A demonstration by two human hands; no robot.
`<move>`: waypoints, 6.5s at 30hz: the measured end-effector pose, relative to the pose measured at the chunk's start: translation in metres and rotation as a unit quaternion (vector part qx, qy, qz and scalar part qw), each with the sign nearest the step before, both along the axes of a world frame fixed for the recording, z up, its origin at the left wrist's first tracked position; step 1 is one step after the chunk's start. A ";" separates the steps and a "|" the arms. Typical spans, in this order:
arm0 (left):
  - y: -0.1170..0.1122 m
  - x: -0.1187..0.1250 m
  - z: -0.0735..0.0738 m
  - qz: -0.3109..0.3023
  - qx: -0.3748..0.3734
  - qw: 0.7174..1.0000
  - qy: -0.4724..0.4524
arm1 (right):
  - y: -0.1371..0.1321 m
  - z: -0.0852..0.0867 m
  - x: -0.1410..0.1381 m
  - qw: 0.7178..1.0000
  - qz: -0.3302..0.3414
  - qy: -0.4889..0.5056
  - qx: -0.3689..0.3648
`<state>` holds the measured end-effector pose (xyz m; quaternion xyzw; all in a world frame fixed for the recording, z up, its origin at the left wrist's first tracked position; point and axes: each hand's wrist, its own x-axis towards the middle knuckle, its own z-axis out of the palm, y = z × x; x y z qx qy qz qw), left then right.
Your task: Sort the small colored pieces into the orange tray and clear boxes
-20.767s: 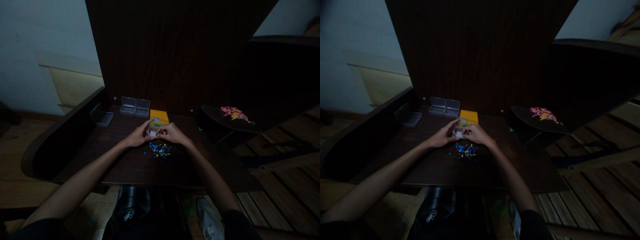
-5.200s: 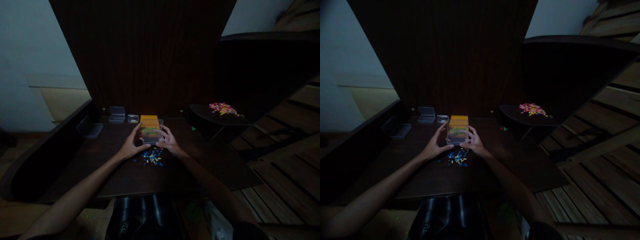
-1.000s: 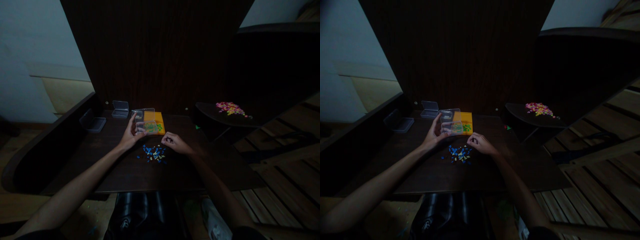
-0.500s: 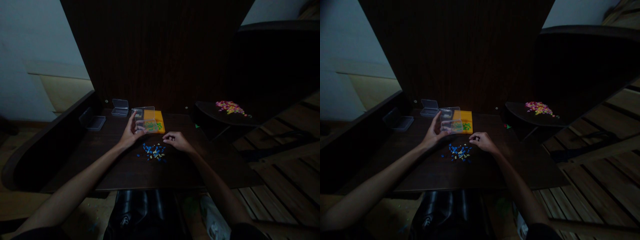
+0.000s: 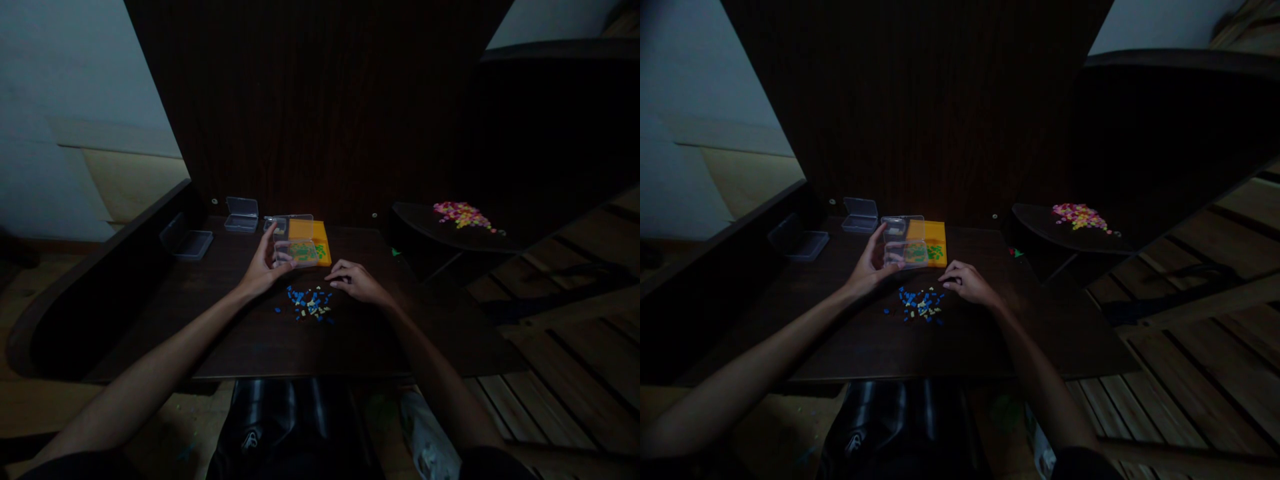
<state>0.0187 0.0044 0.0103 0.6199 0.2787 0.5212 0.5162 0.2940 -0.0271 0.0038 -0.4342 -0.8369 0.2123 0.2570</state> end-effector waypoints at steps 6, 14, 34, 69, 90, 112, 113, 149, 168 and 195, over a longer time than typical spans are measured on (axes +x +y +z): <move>-0.002 0.000 0.003 -0.006 -0.008 1.000 0.003 | -0.004 0.007 0.000 0.999 0.026 0.007 -0.022; -0.002 -0.001 0.003 -0.013 -0.007 1.000 0.011 | -0.005 0.007 -0.001 0.996 0.069 -0.018 -0.045; 0.001 -0.001 0.002 -0.011 -0.013 1.000 0.003 | -0.006 0.012 -0.003 0.996 0.042 -0.031 -0.079; 0.000 -0.002 0.002 -0.003 0.013 1.000 0.015 | -0.008 0.019 0.006 0.981 -0.048 0.076 -0.172; -0.001 -0.001 0.002 -0.010 0.007 1.000 0.014 | -0.003 0.012 0.008 0.995 -0.043 -0.007 -0.092; -0.001 -0.001 0.004 -0.003 0.002 1.000 0.007 | -0.005 0.009 0.003 0.999 0.015 -0.035 -0.030; -0.002 -0.001 0.004 -0.002 -0.001 1.000 0.009 | -0.005 0.009 0.002 0.999 0.014 -0.031 -0.028; -0.006 -0.001 0.009 -0.009 -0.007 1.000 0.017 | -0.007 0.008 0.000 0.997 0.058 -0.046 -0.005; -0.006 0.001 0.008 -0.013 -0.011 1.000 0.020 | -0.008 0.002 -0.004 0.998 0.023 -0.059 0.032; -0.016 0.011 0.002 -0.090 -0.030 0.995 0.007 | 0.016 0.060 -0.063 0.989 0.026 -0.097 0.111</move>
